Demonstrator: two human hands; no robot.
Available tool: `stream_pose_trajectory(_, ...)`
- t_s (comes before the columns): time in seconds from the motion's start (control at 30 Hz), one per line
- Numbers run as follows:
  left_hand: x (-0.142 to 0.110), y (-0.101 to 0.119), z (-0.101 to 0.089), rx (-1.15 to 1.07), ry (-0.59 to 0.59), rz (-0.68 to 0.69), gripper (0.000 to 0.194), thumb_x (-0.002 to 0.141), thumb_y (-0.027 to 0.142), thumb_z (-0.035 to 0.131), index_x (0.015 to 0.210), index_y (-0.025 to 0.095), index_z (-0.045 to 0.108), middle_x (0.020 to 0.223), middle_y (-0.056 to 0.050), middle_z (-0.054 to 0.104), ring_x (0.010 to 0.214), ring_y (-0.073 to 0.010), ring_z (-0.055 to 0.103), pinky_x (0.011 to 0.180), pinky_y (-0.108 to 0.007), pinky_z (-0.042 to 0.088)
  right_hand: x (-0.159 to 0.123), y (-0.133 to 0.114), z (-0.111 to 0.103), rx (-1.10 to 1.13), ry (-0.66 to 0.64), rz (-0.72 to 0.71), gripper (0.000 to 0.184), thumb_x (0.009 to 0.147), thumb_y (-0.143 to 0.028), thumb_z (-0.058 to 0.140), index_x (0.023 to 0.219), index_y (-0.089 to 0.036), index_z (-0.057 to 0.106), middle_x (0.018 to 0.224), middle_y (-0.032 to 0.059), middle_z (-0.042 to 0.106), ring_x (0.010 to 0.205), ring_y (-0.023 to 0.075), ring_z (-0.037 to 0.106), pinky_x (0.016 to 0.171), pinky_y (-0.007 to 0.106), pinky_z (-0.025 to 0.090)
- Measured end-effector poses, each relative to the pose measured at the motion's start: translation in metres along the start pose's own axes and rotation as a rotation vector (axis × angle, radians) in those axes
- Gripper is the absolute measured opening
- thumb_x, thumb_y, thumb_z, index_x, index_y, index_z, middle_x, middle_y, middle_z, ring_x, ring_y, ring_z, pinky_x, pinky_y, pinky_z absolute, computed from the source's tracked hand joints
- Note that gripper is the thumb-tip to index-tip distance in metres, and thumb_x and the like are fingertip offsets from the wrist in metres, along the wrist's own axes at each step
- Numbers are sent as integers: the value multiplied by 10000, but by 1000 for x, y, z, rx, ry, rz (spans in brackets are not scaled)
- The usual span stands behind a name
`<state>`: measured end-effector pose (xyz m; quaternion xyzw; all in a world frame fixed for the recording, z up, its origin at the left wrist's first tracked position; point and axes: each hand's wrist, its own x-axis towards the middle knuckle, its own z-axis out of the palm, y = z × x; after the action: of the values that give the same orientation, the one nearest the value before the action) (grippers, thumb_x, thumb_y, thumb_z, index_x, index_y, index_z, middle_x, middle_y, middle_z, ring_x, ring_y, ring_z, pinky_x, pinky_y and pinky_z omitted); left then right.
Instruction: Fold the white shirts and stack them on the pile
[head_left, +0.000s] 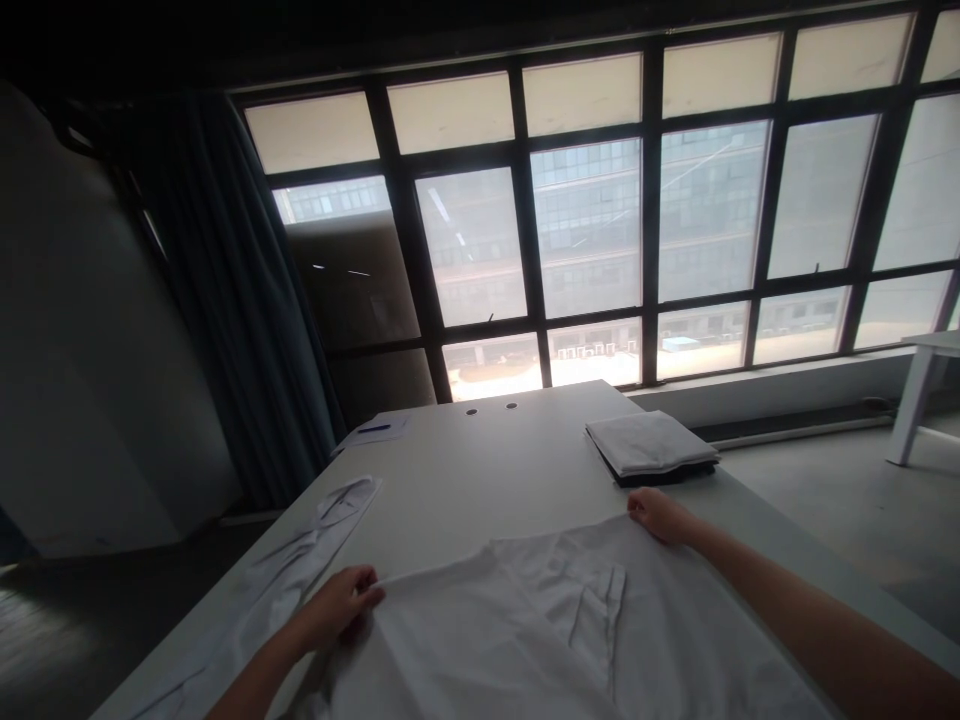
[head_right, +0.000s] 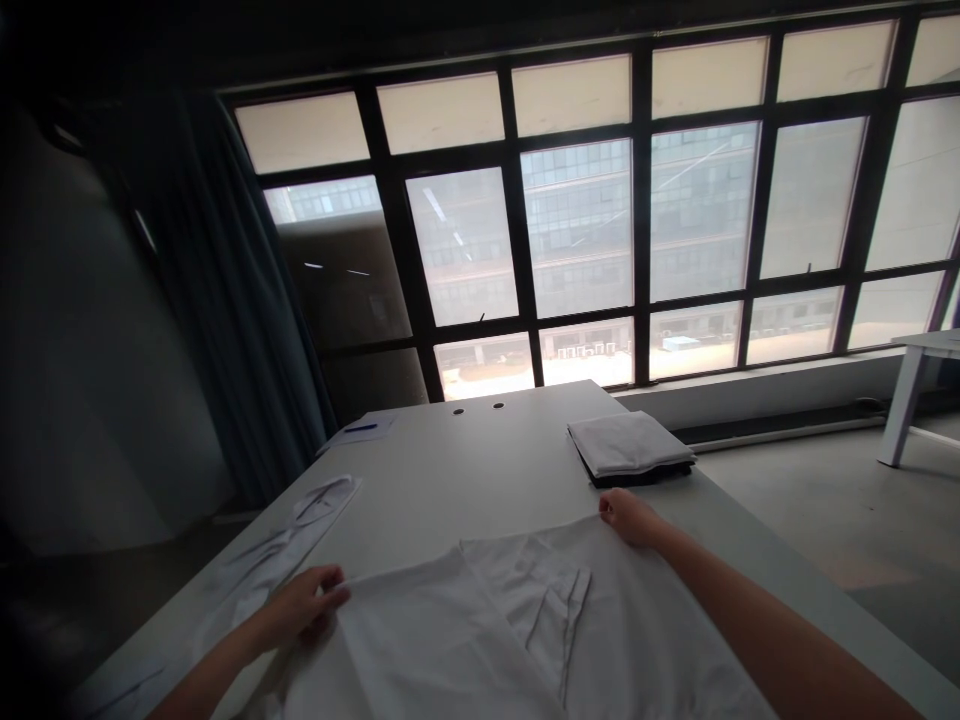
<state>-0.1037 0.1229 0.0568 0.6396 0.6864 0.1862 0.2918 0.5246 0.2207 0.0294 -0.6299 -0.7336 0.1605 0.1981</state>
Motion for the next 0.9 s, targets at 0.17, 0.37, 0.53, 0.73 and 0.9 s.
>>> stream_pose_trajectory(0.17, 15, 23, -9, -60, 131, 95, 569, 791, 783, 527, 859, 219, 569, 862, -27, 687, 812, -231, 709, 685, -296, 570, 18, -2, -16, 92, 154, 71, 278, 888, -298, 485, 980, -168, 713, 792, 82, 729, 721, 214, 685, 747, 306, 490)
stream_pose_trajectory(0.37, -6, 33, -16, 3, 250, 216, 551, 834, 769, 532, 872, 230, 639, 833, -23, 694, 810, -239, 677, 743, -312, 538, -7, 4, -38, 233, 231, 49, 383, 897, -482, 473, 1013, -183, 683, 756, 62, 732, 733, 229, 704, 692, 302, 520)
stream_pose_trajectory(0.53, -50, 6, -11, 255, 223, 356, 368, 941, 596, 535, 889, 272, 700, 917, -2, 690, 773, -192, 650, 727, -275, 519, -75, 16, -43, 432, 170, 13, 458, 876, -607, 547, 992, -186, 687, 798, 67, 738, 738, 232, 701, 672, 311, 551)
stream_pose_trajectory(0.73, -72, -22, 22, 550, 178, 329, 195, 886, 287, 592, 967, 315, 766, 1118, -45, 710, 1062, -267, 645, 992, -386, 500, -141, 28, -25, 342, 56, -9, 349, 892, -534, 572, 949, -228, 729, 973, 69, 752, 841, 238, 702, 751, 301, 552)
stream_pose_trajectory(0.9, -83, 38, 57, 661, 212, 299, 608, 617, 5, 548, 1110, 315, 722, 1313, -36, 653, 1249, -285, 562, 1097, -448, 425, -155, 25, -8, 300, 43, -76, 223, 861, -396, 562, 873, -232, 712, 1001, 68, 721, 934, 238, 678, 865, 304, 530)
